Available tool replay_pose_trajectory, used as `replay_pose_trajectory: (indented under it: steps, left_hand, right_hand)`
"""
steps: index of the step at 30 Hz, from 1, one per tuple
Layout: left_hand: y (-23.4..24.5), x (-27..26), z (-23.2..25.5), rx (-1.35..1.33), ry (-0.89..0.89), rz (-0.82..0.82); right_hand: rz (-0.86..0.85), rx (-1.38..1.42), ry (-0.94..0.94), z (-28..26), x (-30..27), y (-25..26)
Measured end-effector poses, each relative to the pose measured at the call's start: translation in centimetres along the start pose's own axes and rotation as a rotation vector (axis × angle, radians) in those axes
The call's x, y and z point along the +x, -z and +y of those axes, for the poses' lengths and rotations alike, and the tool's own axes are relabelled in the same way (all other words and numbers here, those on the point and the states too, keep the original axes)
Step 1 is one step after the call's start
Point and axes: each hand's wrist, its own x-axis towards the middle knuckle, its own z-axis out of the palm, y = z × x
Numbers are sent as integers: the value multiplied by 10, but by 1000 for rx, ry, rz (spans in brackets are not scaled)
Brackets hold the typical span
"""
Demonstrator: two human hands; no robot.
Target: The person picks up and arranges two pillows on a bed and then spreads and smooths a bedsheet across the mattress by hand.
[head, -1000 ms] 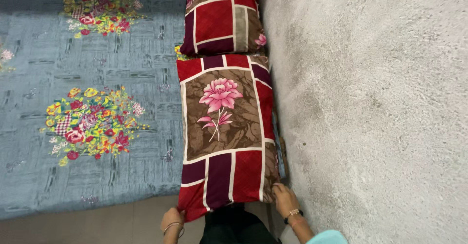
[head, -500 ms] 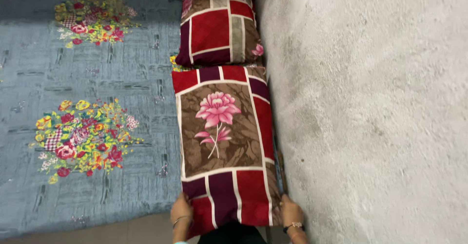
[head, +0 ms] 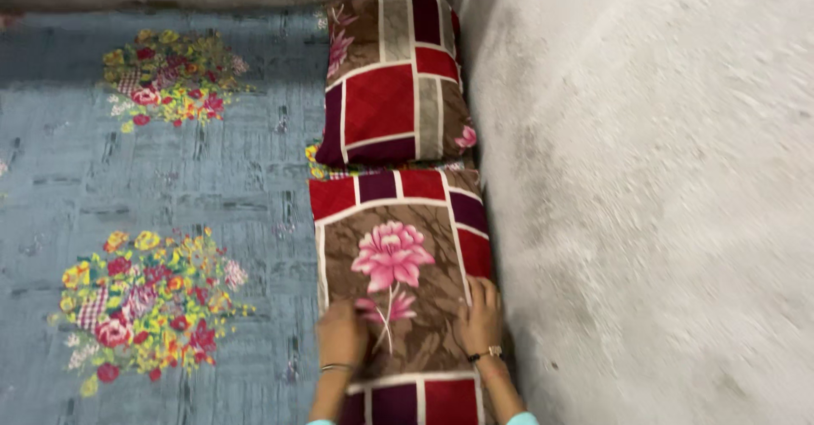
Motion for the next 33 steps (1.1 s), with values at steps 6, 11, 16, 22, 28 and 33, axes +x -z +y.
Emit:
replay_pose_trajectory:
  steps: [6, 11, 16, 22, 28, 33]
  left_hand:
    - [-43, 130, 56, -188, 51, 250]
    - [-54, 231, -19, -179, 325, 197]
    - [-38, 291, -56, -494, 200, 268]
    - [-34, 334, -56, -528, 449, 106]
    - [-35, 349, -65, -807, 400, 91]
    - [-56, 362, -81, -1023, 232, 82]
  right_hand:
    - [102, 62, 0, 37, 109, -85]
    - [-36, 96, -413, 124, 193, -138]
    - [-71, 399, -635, 159, 236, -164]
    - [-74, 513, -891, 172, 255, -191]
    - [28, 278, -651, 173, 269, -203]
    - [263, 129, -624, 150, 269, -151]
